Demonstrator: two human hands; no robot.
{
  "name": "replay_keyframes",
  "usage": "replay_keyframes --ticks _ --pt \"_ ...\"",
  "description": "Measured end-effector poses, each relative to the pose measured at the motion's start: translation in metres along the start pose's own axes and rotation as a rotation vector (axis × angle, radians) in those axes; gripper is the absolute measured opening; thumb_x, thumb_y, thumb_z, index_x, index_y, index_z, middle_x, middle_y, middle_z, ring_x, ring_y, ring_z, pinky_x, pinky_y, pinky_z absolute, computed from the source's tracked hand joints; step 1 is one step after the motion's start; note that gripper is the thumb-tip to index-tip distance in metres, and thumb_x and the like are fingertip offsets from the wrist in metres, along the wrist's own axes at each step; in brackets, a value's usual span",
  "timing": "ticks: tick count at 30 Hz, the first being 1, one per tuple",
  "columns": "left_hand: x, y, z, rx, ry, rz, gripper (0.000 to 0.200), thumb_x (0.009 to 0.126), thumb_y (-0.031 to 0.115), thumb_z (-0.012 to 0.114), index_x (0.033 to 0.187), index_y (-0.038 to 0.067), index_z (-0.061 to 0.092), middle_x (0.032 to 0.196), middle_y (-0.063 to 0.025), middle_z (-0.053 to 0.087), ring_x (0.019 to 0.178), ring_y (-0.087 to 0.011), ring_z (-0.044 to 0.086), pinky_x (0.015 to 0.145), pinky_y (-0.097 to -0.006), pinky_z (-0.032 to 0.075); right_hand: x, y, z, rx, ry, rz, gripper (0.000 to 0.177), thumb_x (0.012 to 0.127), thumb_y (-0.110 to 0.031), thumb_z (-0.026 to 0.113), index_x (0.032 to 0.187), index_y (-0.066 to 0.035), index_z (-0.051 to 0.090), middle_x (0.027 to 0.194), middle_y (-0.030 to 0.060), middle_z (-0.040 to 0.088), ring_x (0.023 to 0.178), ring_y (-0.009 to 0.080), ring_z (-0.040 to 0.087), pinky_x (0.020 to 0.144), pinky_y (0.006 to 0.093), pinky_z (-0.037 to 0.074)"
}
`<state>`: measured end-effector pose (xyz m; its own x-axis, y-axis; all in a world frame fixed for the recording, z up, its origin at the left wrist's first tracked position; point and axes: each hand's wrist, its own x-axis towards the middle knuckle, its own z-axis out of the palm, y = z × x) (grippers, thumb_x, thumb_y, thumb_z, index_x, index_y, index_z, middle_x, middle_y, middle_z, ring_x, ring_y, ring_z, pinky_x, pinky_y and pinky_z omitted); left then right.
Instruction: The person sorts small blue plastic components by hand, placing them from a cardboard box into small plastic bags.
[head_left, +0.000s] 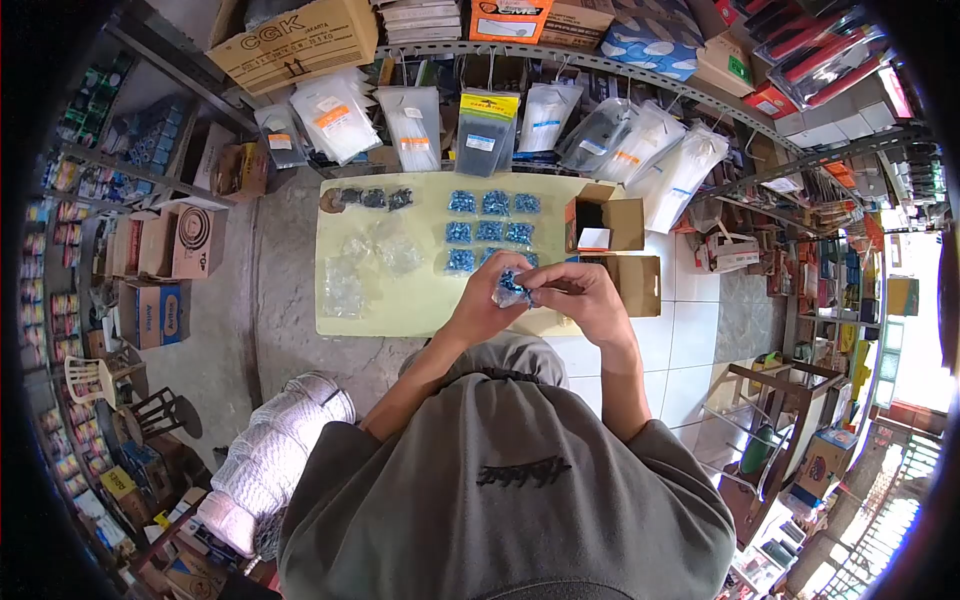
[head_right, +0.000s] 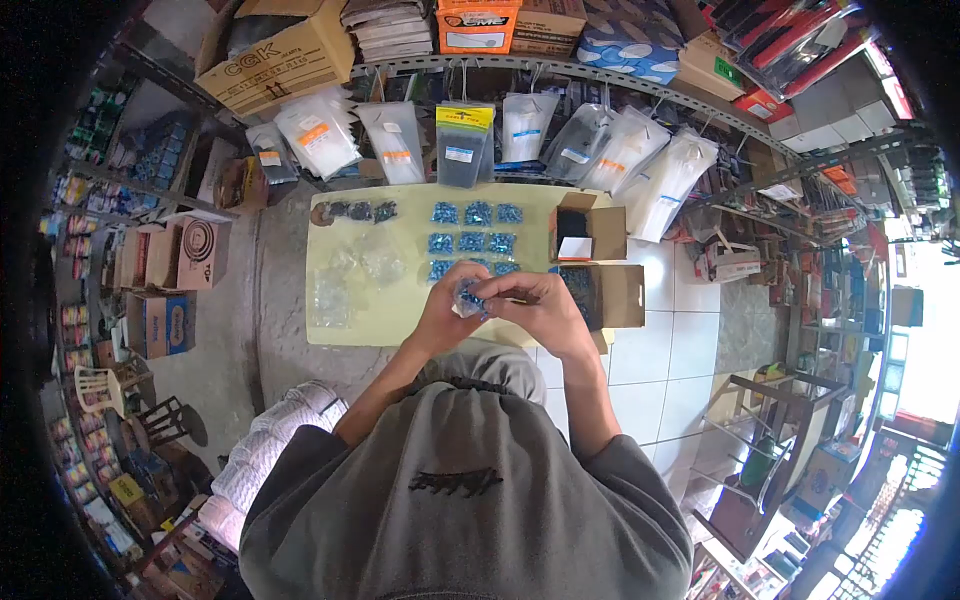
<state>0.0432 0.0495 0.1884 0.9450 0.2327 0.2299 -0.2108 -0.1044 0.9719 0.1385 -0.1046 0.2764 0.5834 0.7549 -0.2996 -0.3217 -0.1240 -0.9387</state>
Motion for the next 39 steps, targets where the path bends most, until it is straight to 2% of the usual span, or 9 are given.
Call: replay_keyframes --ticks 7,12,14,24,27,29,39 --pt "0.000 0.002 -0.001 0.009 -0.006 -0.044 0.049 0.071 -0.003 0.074 0.114 0.007 0.053 0.108 -0.0101 0.058 0.102 -0.0277 0.060 0.090 -0.0351 0.046 0.001 0.003 0.000 -0.013 0.014 0.001 0.016 0.087 0.003 0.068 0.101 0.004 0.073 0.099 0.0091 0.073 0.091 0.0124 0.066 0.084 0.0265 0.053" --pt "0.001 0.006 -0.004 0.072 0.004 0.005 0.046 0.076 0.002 0.074 0.116 0.007 0.053 0.107 -0.0111 0.058 0.100 -0.0278 0.060 0.089 -0.0351 0.047 -0.001 -0.004 0.003 0.009 0.056 -0.013 0.016 0.087 0.004 0.066 0.102 0.005 0.073 0.103 0.0105 0.073 0.094 0.0126 0.066 0.087 0.0266 0.053" --pt "0.002 0.008 -0.005 0.069 0.008 0.002 0.045 0.077 0.003 0.073 0.116 0.007 0.053 0.108 -0.0115 0.058 0.100 -0.0279 0.060 0.089 -0.0353 0.047 -0.002 -0.008 0.003 -0.074 0.067 -0.066 0.016 0.088 0.006 0.065 0.103 0.006 0.072 0.107 0.0131 0.072 0.095 0.0140 0.066 0.085 0.0259 0.054" --pt "0.004 0.009 -0.006 0.122 0.011 0.036 0.042 0.078 0.007 0.073 0.114 0.004 0.052 0.106 -0.0137 0.059 0.098 -0.0292 0.060 0.089 -0.0369 0.047 -0.008 -0.025 0.025 -0.243 0.213 -0.203 0.017 0.088 0.009 0.063 0.102 0.008 0.071 0.108 0.0135 0.071 0.098 0.0162 0.067 0.085 0.0261 0.054" --pt "0.002 0.004 -0.007 0.144 0.012 0.048 0.044 0.078 0.008 0.074 0.116 0.003 0.051 0.106 -0.0147 0.058 0.098 -0.0298 0.060 0.089 -0.0372 0.047 -0.007 -0.022 0.029 -0.315 0.256 -0.292 0.018 0.083 0.005 0.068 0.100 0.003 0.073 0.105 0.0118 0.073 0.101 0.0182 0.069 0.087 0.0304 0.055" --pt "0.000 0.000 -0.007 0.148 0.014 0.035 0.046 0.078 0.009 0.074 0.117 0.003 0.051 0.107 -0.0153 0.058 0.098 -0.0302 0.060 0.089 -0.0373 0.047 -0.007 -0.024 0.034 -0.500 0.261 -0.394 0.018 0.083 0.009 0.064 0.098 0.005 0.073 0.104 0.0143 0.072 0.098 0.0208 0.069 0.086 0.0294 0.055" --pt "-0.003 -0.006 -0.008 0.160 0.029 0.049 0.052 0.077 0.009 0.076 0.122 0.002 0.051 0.111 -0.0170 0.058 0.100 -0.0312 0.060 0.089 -0.0377 0.048 -0.004 -0.021 0.039 -0.552 0.299 -0.387 0.016 0.080 0.007 0.066 0.094 0.002 0.072 0.100 0.0115 0.073 0.096 0.0214 0.071 0.086 0.0300 0.054"
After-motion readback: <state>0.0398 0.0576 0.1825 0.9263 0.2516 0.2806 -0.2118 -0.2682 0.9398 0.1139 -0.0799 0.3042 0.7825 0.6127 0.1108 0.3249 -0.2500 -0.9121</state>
